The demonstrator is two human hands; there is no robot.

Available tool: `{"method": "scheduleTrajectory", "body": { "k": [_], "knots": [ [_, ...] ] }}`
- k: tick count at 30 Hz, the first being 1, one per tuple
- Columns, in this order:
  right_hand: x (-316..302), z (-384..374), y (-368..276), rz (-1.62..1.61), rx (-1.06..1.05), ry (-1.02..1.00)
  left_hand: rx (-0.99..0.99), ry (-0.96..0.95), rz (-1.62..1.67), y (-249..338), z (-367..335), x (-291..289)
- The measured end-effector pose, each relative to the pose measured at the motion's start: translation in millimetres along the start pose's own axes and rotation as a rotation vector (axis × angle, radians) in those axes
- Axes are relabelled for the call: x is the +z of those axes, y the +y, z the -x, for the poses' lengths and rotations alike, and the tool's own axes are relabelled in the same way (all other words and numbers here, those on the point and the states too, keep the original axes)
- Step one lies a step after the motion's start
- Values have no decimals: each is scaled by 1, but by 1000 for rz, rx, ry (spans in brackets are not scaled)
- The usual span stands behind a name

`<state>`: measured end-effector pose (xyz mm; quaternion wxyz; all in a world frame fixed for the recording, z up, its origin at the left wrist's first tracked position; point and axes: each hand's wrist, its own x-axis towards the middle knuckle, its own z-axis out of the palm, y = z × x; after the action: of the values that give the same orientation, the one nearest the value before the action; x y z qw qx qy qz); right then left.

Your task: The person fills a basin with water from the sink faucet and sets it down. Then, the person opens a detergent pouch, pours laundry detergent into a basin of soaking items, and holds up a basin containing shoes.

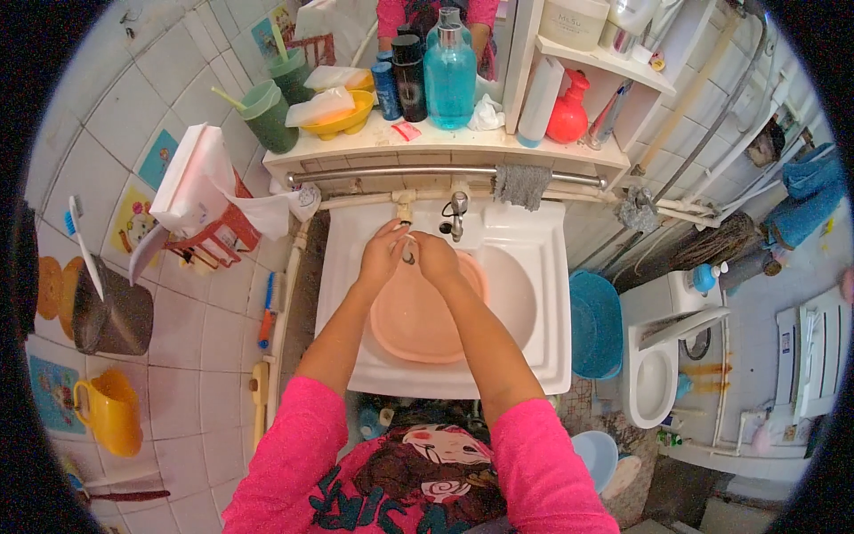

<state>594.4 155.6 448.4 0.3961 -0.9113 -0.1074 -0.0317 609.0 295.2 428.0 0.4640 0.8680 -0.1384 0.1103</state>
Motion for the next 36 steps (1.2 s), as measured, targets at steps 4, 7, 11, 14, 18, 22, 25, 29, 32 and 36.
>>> {"method": "scheduleTrajectory", "body": {
  "k": [4, 7, 11, 14, 18, 22, 25, 29, 32, 36],
  "knots": [
    [5, -3, 5, -66, 21, 12, 124, 51, 14, -5, 1, -3],
    [6, 1, 11, -73, 49, 27, 131, 3, -37, -1, 0, -9],
    [12, 19, 33, -204, 8, 136, 106, -38, -33, 8, 1, -14],
    [11, 41, 58, -181, 85, 150, 83, -63, -22, 9, 2, -13],
    [18, 84, 84, -166, 242, 172, 7, -97, 36, 2, 4, -11],
    [42, 128, 103, -36, 421, 165, 29, -92, 67, -3, 5, -11],
    [62, 156, 117, -21, 561, 122, -13, -104, 142, -5, 4, -6],
    [74, 167, 123, -94, 579, 76, 20, -81, 133, -8, 6, -4],
    [75, 168, 127, -84, 623, 59, 25, -77, 161, -9, 6, -3],
    [77, 175, 131, -81, 604, 74, -10, -68, 264, -6, 7, -1]
  ]
}}
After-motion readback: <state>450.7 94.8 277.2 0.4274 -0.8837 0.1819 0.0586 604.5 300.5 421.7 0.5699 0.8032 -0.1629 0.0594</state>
